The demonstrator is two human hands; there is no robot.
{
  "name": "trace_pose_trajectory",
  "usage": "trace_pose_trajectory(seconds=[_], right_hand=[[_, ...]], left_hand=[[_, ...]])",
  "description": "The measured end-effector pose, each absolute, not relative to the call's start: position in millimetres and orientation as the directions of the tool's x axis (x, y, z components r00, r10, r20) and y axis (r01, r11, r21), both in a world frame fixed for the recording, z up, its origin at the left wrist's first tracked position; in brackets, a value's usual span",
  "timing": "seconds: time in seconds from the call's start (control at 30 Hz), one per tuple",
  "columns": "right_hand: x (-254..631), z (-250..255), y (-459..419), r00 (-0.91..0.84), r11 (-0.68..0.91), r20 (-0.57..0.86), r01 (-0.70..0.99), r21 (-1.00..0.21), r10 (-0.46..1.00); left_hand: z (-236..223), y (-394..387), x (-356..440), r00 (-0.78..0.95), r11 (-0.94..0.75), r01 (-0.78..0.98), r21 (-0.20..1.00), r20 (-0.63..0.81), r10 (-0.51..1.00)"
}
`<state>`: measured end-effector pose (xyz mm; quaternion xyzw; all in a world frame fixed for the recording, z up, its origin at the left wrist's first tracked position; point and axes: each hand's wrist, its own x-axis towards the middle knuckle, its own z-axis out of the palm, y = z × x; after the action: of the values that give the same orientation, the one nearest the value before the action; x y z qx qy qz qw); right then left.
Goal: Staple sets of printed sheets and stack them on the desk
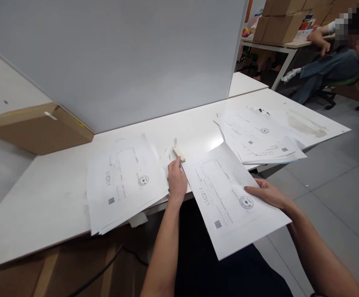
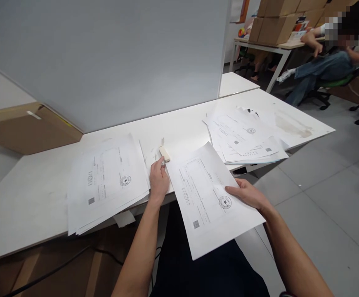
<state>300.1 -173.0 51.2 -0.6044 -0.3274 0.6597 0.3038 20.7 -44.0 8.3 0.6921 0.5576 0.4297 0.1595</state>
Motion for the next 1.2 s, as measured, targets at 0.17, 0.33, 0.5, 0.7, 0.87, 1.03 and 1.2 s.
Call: trace_pose_trajectory(seconds=[0.17,0.33,0.5,0.7,0.87,1.03,1.2], right_hand=[[305.1,67.2,-165.7,-0.085,-0.602,-0.607,0.079,-0.795,0.790],[313.4,84.2,-159.8,-0.091,-0.619,-0.630,0.125,-0.776,0.771],[316.9,86.7,-155.2,-0.119,-0.627,-0.637,0.113,-0.771,0.761],[320.1,85.8,-153.1,-0.162,-0.636,-0.640,0.083,-0.767,0.751],[323.4,87.5,-153.6,-0.155,-0.625,-0.633,0.106,-0.774,0.758],[322.9,89.3,-154.3,-0.151,-0.629,-0.636,0.096,-0.772,0.757],[321.9,90.3,-154.6,-0.145,-0.634,-0.632,0.041,-0.772,0.761]], left_hand=[[9.4,-45.2,21.1,0.013,-0.328,0.634,0.700,0.415,0.910],[8.1,-44.9,21.3,0.007,-0.332,0.622,0.709,0.419,0.908],[7.5,-45.2,21.7,0.006,-0.337,0.617,0.712,0.424,0.906],[8.4,-45.6,21.5,0.014,-0.325,0.637,0.699,0.412,0.911],[7.0,-44.6,21.2,0.010,-0.344,0.613,0.711,0.428,0.904],[6.2,-43.5,21.7,-0.010,-0.334,0.599,0.728,0.424,0.906],[6.6,-43.5,21.9,-0.009,-0.337,0.600,0.726,0.428,0.904]])
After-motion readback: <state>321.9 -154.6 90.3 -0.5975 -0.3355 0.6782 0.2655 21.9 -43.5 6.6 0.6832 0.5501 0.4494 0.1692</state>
